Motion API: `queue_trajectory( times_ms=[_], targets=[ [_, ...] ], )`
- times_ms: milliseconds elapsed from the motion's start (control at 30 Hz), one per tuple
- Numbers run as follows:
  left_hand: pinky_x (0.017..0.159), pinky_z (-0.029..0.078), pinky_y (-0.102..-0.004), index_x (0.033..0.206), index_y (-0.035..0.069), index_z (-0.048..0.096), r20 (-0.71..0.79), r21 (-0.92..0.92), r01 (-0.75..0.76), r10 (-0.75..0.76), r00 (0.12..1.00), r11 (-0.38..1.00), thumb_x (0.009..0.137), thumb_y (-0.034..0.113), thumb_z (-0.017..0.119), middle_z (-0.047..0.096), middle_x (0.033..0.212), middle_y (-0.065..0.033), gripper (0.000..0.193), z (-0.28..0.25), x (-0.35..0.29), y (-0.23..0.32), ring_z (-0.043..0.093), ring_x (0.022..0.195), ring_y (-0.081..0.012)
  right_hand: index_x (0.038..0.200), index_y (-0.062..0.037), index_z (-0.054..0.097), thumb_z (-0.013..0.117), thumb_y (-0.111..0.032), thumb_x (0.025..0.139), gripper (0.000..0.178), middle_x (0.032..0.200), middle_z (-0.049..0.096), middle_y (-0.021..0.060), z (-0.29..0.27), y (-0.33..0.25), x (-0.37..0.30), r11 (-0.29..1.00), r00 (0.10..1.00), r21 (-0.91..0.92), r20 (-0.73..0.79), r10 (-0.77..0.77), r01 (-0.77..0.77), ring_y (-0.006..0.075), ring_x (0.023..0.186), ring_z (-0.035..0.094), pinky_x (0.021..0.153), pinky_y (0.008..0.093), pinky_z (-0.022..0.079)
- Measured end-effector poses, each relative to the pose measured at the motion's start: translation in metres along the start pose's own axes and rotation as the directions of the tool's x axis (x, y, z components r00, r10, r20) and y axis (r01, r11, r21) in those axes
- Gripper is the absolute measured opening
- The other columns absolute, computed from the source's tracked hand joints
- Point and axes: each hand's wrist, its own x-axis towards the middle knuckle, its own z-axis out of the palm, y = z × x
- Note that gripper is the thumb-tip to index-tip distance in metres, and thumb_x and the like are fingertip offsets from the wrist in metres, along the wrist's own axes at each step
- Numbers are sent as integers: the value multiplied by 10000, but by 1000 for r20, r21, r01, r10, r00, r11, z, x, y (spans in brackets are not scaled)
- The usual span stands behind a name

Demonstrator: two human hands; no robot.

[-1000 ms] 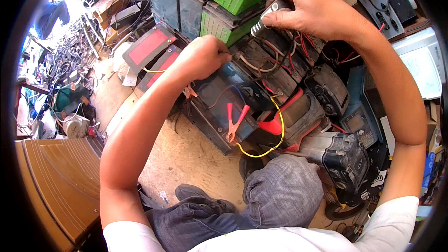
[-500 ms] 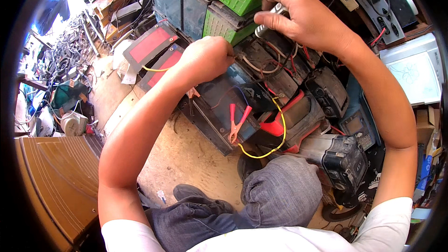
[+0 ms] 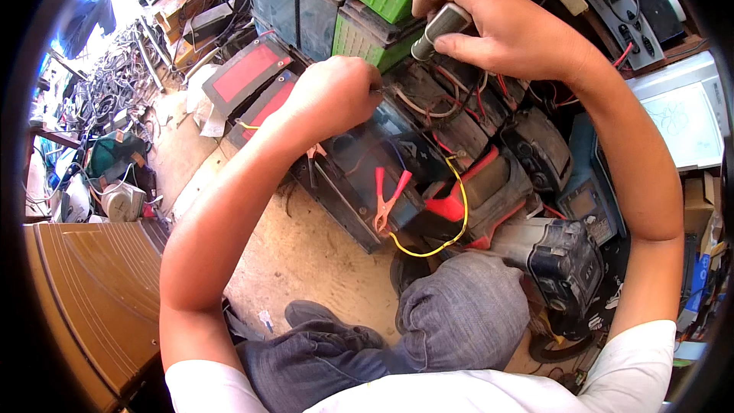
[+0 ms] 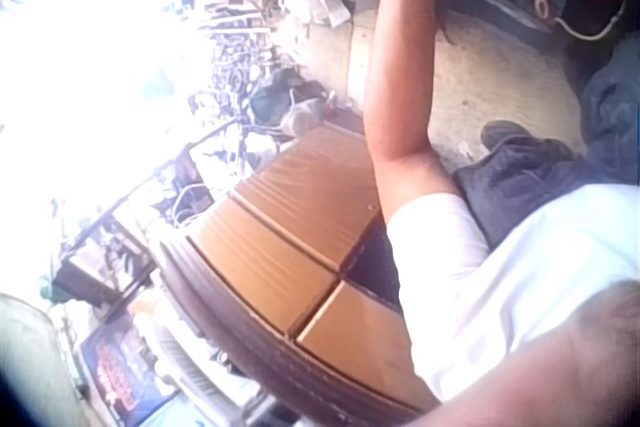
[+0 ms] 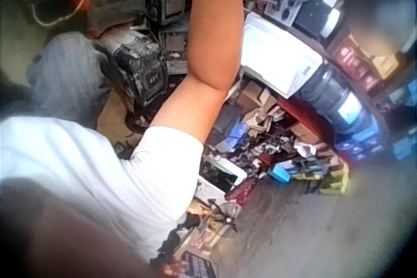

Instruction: The person sits on the floor in a cluttered workshop and uses a screwdriver to tighten terminal screws on several large batteries. They also use a multimeter to test connections and handle various wires and alligator clips attached to the battery terminals.

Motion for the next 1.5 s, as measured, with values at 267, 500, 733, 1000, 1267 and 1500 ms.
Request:
queue_trajectory(
  times_ms=[267, 500, 733, 1000, 1267, 1500],
  targets=[
    [711, 531, -355, 990, 1, 685, -316, -296, -188, 90, 945, 937, 816, 176, 722, 697, 817, -159, 249, -9, 3, 12, 692, 742, -249, 986, 18, 629, 689, -260, 853, 314, 846, 676, 194, -3, 1, 0, 931, 936, -205, 124, 330, -301, 324, 794, 665, 703, 385, 508],
    [624, 503, -325, 933, -8, 691, -383, -272, -141, 27, 923, 952, 804, 264, 753, 666, 721, -137, 308, -17, 12, 24, 629, 628, -191, 974, 23, 623, 667, -189, 843, 253, 831, 674, 186, 2, 3, -2, 974, 977, -100, 39, 209, -204, 321, 781, 661, 722, 395, 510],
    [687, 516, -402, 864, 9, 705, 62, -2, -36, 36, 997, 999, 809, 218, 688, 679, 766, -165, 217, -20, -8, -12, 657, 740, -334, 1001, 23, 627, 681, -230, 844, 302, 836, 667, 194, 0, 2, -3, 955, 957, -139, 88, 276, -263, 333, 795, 656, 730, 391, 504],
    [857, 428, -432, 881, 50, 673, -1, 134, -221, 223, 975, 966, 856, 202, 643, 655, 895, -93, 157, -1, -9, -4, 576, 1002, -293, 1025, 29, 629, 681, -236, 839, 328, 816, 669, 207, -1, -2, 0, 974, 969, -95, 116, 217, -207, 324, 773, 669, 698, 395, 508],
    [828, 397, -403, 919, 86, 676, 33, 63, -316, 314, 949, 947, 886, 214, 619, 653, 908, -51, 144, -3, -4, -3, 608, 943, -266, 999, 12, 633, 662, -215, 849, 274, 827, 672, 200, 3, -2, 3, 991, 988, -30, 87, 130, -128, 346, 798, 663, 731, 404, 512],
    [813, 418, -419, 939, 82, 684, -6, -1, -352, 352, 936, 936, 882, 220, 627, 650, 899, -64, 159, 3, -1, -8, 624, 909, -285, 956, 27, 637, 656, -242, 869, 284, 788, 662, 191, -5, -7, 1, 983, 975, -86, 138, 173, -163, 344, 784, 663, 732, 403, 515]
  ],
)
